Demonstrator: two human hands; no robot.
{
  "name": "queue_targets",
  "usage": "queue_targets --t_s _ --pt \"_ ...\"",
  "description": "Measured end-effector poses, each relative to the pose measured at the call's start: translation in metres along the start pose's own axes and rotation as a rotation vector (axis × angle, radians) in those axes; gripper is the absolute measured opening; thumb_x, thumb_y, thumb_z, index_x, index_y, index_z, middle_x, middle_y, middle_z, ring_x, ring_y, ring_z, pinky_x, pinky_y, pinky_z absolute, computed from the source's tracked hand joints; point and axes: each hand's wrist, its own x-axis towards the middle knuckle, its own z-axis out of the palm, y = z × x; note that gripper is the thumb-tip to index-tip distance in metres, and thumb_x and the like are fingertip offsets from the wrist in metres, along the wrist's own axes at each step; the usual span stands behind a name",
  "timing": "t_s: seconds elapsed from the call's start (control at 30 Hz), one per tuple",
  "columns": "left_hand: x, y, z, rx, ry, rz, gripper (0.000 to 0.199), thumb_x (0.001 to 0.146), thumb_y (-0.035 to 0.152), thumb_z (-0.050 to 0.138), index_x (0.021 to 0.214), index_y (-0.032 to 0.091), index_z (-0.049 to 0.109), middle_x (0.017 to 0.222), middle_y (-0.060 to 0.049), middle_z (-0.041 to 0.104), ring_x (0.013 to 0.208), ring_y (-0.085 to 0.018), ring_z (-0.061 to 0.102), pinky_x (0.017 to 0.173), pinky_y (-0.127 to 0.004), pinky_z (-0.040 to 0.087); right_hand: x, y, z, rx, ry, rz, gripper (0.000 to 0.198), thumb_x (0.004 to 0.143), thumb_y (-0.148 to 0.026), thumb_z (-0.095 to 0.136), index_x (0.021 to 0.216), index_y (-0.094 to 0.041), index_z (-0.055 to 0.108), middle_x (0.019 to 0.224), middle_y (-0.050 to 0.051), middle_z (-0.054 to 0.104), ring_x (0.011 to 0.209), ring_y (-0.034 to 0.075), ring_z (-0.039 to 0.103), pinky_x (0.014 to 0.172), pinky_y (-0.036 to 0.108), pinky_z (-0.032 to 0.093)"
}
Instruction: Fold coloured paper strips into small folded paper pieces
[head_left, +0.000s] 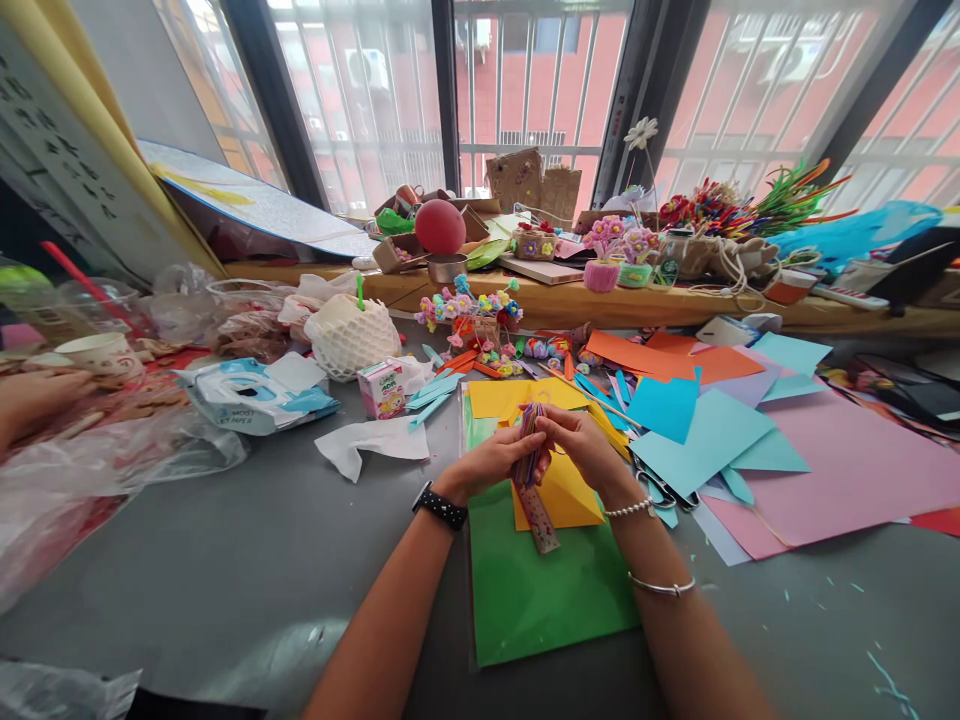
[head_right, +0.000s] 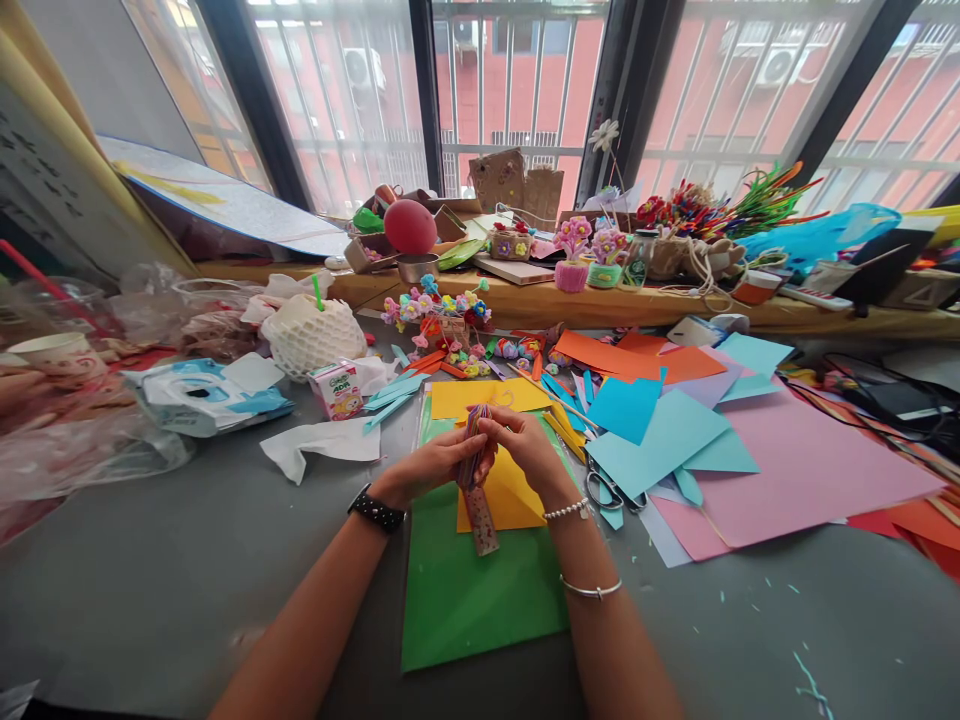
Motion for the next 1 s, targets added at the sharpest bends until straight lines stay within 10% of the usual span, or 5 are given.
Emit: queue_targets --t_s 0.63,1.0 --pt "0.005 -0.001 0.005 0.373 0.077 0.011 0.042 0.072 0.054 0.039 0.057 0.015 0.037 0.052 0.004 0.038 0.045 -0.005 0.035 0.043 -0.022 0.026 0.000 -0.006 0.009 -0.622 0.286 -0.145 0.029 0.070 -0.043 0.054 0.072 -0.015 0.059 0.058 0.001 0.053 0.050 0.010 0.044 0.049 0.022 0.033" --pt "-0.007 0.009 -0.001 0.064 -0.109 -0.045 0.035 0.076 0.047 0.041 0.071 0.013 0.044 0.062 0.001 0.045 0.050 -0.005 0.042 0.045 -0.020 0.029 0.001 -0.006 0.001 -0.363 0.115 -0.051 0.027 0.073 -0.043 0.050 0.073 -0.017 0.052 0.051 -0.003 0.047 0.044 0.009 0.044 0.043 0.021 0.032"
